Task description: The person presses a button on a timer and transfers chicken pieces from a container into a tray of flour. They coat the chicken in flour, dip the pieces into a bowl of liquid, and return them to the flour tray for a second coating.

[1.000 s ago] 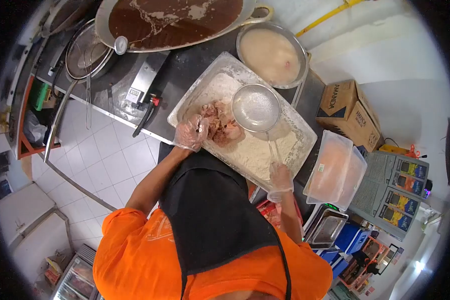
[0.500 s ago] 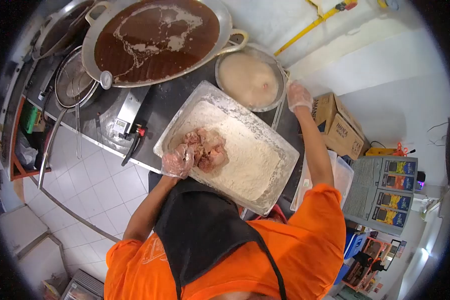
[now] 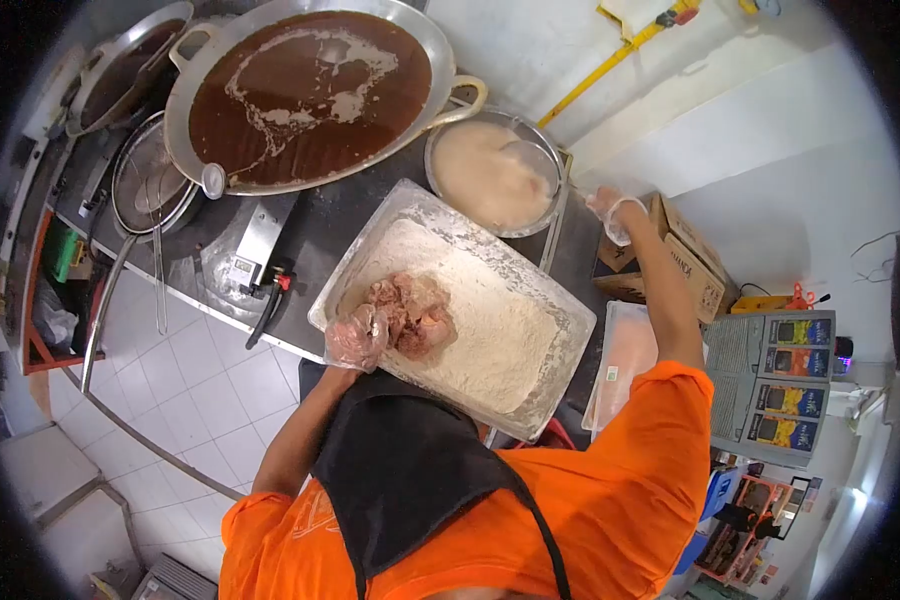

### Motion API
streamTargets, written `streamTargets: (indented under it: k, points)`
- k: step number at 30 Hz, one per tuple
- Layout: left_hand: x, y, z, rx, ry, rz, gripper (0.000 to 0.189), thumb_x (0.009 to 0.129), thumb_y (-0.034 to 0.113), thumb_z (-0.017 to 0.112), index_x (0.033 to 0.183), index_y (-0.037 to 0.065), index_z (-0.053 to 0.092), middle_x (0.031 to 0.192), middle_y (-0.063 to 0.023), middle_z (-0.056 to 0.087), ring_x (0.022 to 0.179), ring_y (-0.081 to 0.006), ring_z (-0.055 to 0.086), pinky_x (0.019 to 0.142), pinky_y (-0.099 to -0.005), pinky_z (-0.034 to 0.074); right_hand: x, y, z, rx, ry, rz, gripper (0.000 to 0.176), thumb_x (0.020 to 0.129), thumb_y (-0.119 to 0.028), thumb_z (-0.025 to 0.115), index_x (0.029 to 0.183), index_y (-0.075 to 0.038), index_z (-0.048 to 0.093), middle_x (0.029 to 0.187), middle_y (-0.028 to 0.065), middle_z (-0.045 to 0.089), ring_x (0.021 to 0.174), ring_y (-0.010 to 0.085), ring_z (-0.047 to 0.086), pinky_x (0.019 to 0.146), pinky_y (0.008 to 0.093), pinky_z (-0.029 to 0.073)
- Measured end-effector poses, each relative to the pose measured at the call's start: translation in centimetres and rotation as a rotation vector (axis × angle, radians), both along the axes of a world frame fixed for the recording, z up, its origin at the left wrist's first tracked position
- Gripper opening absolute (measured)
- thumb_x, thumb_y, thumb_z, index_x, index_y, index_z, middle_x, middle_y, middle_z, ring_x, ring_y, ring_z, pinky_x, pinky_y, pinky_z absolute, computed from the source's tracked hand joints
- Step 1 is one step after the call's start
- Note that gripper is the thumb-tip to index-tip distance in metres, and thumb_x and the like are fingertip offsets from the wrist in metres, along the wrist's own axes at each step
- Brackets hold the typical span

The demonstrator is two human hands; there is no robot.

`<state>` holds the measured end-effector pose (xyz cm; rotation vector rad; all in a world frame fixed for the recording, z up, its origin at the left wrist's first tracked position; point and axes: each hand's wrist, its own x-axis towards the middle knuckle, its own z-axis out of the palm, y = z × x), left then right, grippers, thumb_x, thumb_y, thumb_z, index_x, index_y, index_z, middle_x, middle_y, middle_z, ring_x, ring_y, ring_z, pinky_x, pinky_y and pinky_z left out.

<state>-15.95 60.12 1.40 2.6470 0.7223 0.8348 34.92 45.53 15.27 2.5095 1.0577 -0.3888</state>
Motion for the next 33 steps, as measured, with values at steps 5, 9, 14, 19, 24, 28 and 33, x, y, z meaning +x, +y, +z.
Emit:
streamTargets:
  k: [5,9,14,19,24,28,33]
  points:
    - [0.0,0.0,0.1,-0.013,-0.152,-0.011,0.014,0.08,0.021,0.059,0.075,0.009,0.054,0.058,-0.0105,0.054,0.051,-0.0316,0.056,0.047,-0.0445,0.044,6.1,-2.5,-8.3,-0.296,0.158,0.516,0.031,0.09,-0.026,0.045,0.097,-0.001,0.061,0.092,0.0223,0.063,0.086,0.0339,0.062,0.071,0.0421,0.05]
    - [-0.3,0.3,0.1,0.042,-0.015,-0.067,0.011,0.078,0.02,0.059,0.077,0.01,0.055,0.066,-0.0092,0.056,0.053,-0.0296,0.056,0.046,-0.0432,0.043,1.8,-2.3,-7.1,-0.063,0.319,0.487,0.029,0.093,-0.022,0.045,0.078,-0.001,0.058,0.062,0.0106,0.058,0.053,0.0255,0.055,0.049,0.0389,0.043]
    - [-0.3,0.1,0.3,0.1,0.013,-0.068,0.009,0.077,0.018,0.059,0.079,0.01,0.056,0.073,-0.0078,0.055,0.053,-0.0284,0.056,0.045,-0.0422,0.042,-0.5,-1.2,-7.8,0.076,0.449,0.23,0.028,0.093,-0.022,0.047,0.072,-0.007,0.058,0.055,0.0038,0.05,0.048,0.0198,0.05,0.043,0.0361,0.038]
    - [0.1,0.1,2.4,-0.008,-0.027,-0.051,0.01,0.077,0.018,0.059,0.077,0.009,0.055,0.072,-0.008,0.054,0.052,-0.0289,0.054,0.044,-0.0409,0.042,-1.5,-1.0,-9.1,0.38,1.068,-0.405,0.022,0.093,-0.032,0.05,0.079,-0.014,0.053,0.057,-0.0051,0.044,0.044,0.0095,0.041,0.038,0.0259,0.033]
    - [0.2,0.2,1.4,-0.232,-0.028,-0.012,0.012,0.078,0.019,0.059,0.077,0.008,0.055,0.074,-0.0103,0.057,0.057,-0.0308,0.058,0.048,-0.0434,0.046,-2.5,-0.1,-9.0,0.199,1.208,-0.733,0.023,0.092,-0.033,0.051,0.08,-0.014,0.053,0.061,-0.0038,0.049,0.047,0.0108,0.046,0.039,0.0253,0.037]
    - [0.2,0.4,3.0,-0.178,-0.007,-0.05,0.013,0.078,0.019,0.061,0.078,0.008,0.055,0.076,-0.0129,0.06,0.061,-0.0328,0.059,0.051,-0.045,0.048,-4.4,0.6,-8.3,0.202,1.255,-0.877,0.021,0.094,-0.031,0.045,0.097,-0.012,0.055,0.081,-0.0016,0.055,0.073,0.0111,0.053,0.064,0.0237,0.043]
    - [0.1,0.3,1.7,-0.175,-0.042,-0.048,0.015,0.077,0.018,0.061,0.085,0.008,0.054,0.077,-0.012,0.059,0.062,-0.032,0.059,0.05,-0.0449,0.047,-1.3,0.9,-14.9,0.38,1.866,-1.975,0.027,0.093,-0.037,0.048,0.086,-0.014,0.059,0.078,-0.0037,0.06,0.065,0.0118,0.059,0.055,0.0261,0.05]
